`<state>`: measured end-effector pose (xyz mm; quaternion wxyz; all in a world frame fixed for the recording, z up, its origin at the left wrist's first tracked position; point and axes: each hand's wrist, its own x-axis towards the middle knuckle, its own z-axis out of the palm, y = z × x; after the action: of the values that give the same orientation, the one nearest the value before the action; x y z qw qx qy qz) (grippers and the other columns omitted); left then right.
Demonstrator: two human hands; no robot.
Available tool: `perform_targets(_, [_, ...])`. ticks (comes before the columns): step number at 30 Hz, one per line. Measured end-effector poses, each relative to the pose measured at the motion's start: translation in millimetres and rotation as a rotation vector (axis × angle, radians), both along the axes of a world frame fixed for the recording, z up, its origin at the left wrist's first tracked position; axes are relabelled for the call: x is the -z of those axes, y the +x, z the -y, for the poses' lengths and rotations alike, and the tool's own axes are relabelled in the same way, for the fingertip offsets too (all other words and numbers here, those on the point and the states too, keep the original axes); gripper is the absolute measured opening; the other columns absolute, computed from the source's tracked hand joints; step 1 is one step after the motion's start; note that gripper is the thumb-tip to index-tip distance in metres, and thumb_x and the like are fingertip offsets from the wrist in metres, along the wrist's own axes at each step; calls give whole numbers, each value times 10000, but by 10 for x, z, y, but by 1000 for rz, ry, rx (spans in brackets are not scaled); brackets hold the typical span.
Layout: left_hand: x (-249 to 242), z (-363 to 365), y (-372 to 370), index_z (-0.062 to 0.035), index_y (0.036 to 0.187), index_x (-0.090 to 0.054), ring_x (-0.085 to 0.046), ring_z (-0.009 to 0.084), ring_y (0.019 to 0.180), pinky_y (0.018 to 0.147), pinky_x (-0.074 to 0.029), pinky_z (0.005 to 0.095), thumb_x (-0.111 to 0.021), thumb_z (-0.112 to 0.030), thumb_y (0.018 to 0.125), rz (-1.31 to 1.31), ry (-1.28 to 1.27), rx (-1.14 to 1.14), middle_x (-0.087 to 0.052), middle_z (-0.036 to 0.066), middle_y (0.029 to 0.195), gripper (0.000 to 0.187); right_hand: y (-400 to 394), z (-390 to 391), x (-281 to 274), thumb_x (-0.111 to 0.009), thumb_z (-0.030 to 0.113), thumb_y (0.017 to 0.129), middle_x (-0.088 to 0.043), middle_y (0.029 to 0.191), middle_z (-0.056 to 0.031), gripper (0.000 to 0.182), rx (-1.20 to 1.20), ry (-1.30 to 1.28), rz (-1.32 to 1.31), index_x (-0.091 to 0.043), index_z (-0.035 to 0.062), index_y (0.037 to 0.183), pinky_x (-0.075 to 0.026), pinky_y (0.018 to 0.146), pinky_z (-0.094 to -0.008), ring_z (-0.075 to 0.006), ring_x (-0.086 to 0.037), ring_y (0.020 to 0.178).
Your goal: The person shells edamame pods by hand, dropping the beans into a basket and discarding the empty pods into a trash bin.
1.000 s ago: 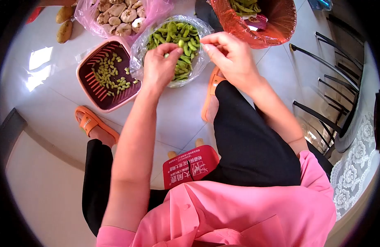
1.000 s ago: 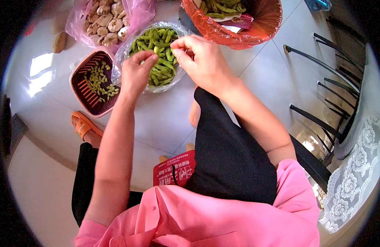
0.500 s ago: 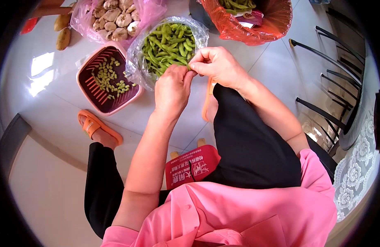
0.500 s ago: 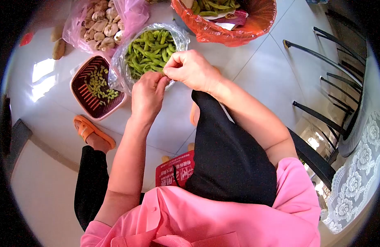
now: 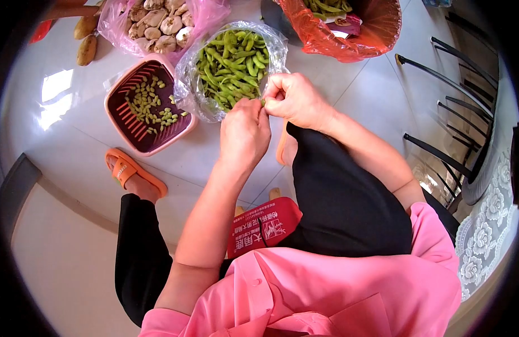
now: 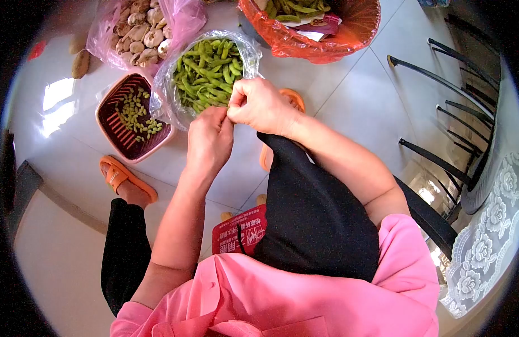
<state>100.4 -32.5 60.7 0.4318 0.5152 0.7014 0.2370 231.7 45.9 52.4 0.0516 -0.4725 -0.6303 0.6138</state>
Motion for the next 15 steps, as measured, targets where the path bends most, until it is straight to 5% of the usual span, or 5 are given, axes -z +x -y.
perform_targets(6, [39, -8, -53, 14, 845, -614, -566, 277, 624, 588, -437, 374, -567, -156, 831, 252, 59, -161, -585, 154, 726, 177, 23, 25, 73, -625, 94, 742, -563, 633, -20, 104, 241, -176, -222, -569, 15, 707, -417, 509, -237, -77, -497, 563])
perform_targets(8, [12, -27, -89, 14, 855, -621, -471, 130, 563, 538, -385, 298, -555, -191, 860, 539, -315, -323, -527, 65, 624, 216, 60, -38, 75, -613, 112, 762, -538, 622, -2, 106, 269, -360, -244, -570, 24, 720, -377, 481, -217, -59, -463, 545])
perform_targets(9, [39, -24, -76, 3, 820, -616, -389, 72, 574, 516, -344, 257, -528, -207, 877, 613, -281, -338, -441, 8, 567, 234, 82, -50, 71, -602, 129, 782, -512, 612, 16, 112, 297, -547, -265, -571, 33, 733, -337, 452, -197, -40, -429, 528])
perform_targets(13, [71, -38, -40, -1, 811, -596, -421, 88, 567, 516, -358, 261, -547, -190, 861, 645, -354, -359, -483, 18, 594, 201, 113, -47, 50, -569, 156, 795, -445, 593, 42, 121, 454, -911, -347, -549, 59, 726, -267, 418, -196, -28, -336, 470])
perform_targets(15, [55, -55, 41, -8, 835, -553, -447, 86, 565, 506, -370, 265, -575, -163, 843, 320, 52, -338, -529, 14, 649, 156, 130, -3, 97, -566, 157, 795, -448, 599, 38, 118, 379, -876, -332, -550, 59, 731, -267, 418, -196, -30, -343, 474])
